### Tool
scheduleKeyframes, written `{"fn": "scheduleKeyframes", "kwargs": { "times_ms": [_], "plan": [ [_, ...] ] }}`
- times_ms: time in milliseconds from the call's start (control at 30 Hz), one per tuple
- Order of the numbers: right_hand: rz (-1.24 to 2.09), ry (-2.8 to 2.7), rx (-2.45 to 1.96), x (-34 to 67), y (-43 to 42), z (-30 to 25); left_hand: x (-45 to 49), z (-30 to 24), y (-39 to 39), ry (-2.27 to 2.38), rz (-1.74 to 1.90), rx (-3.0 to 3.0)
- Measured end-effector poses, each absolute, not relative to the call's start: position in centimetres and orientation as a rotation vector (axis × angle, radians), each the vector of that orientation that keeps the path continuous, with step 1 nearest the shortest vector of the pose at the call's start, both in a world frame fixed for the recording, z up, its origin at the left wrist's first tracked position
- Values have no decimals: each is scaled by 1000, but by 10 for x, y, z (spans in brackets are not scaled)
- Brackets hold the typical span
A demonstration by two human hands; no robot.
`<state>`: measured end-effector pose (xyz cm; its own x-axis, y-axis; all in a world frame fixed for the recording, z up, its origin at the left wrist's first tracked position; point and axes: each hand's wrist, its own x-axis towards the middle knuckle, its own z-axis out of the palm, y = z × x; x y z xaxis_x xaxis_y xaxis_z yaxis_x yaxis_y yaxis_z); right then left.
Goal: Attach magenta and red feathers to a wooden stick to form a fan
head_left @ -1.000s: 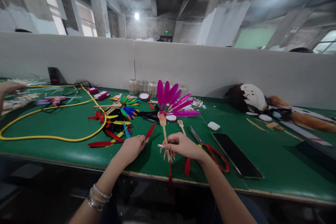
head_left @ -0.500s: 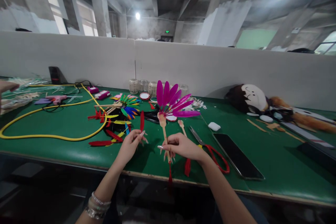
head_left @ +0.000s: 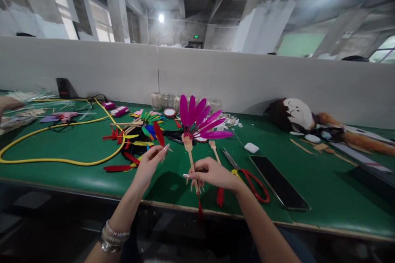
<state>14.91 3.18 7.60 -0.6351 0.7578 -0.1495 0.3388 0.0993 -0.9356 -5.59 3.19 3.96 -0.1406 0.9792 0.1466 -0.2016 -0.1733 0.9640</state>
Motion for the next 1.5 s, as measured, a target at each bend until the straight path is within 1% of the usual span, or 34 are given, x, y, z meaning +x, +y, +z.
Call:
{"fn": "scheduleKeyframes", "kwargs": {
  "times_ms": [133, 267, 367, 600, 1000, 1167, 1333, 1500],
  "plan": [
    [1551, -2022, -1076, 149, 31, 76, -53, 50, 28, 961, 1480, 1159],
    [1552, -2025, -1076, 148, 31, 77, -52, 55, 26, 912, 1466, 1081],
    [1566, -2012, -1086, 147, 30, 77, -53, 58, 25, 955, 1471, 1065],
    [1599, -2042, -1080, 146, 27, 80, -55, 66, 24, 1008, 1478, 1240],
    [1603, -2072, -1086, 146, 27, 79, -58, 90, 23, 1069, 1592, 1421],
    [1582, -2072, -1081, 146, 27, 79, -58, 90, 25, 997, 1654, 1305],
    [1603, -2062, -1071, 147, 26, 79, -59, 87, 26, 954, 1595, 1122],
    [1606, -2076, -1097, 147, 26, 80, -60, 83, 29, 990, 1451, 1125]
  ]
}}
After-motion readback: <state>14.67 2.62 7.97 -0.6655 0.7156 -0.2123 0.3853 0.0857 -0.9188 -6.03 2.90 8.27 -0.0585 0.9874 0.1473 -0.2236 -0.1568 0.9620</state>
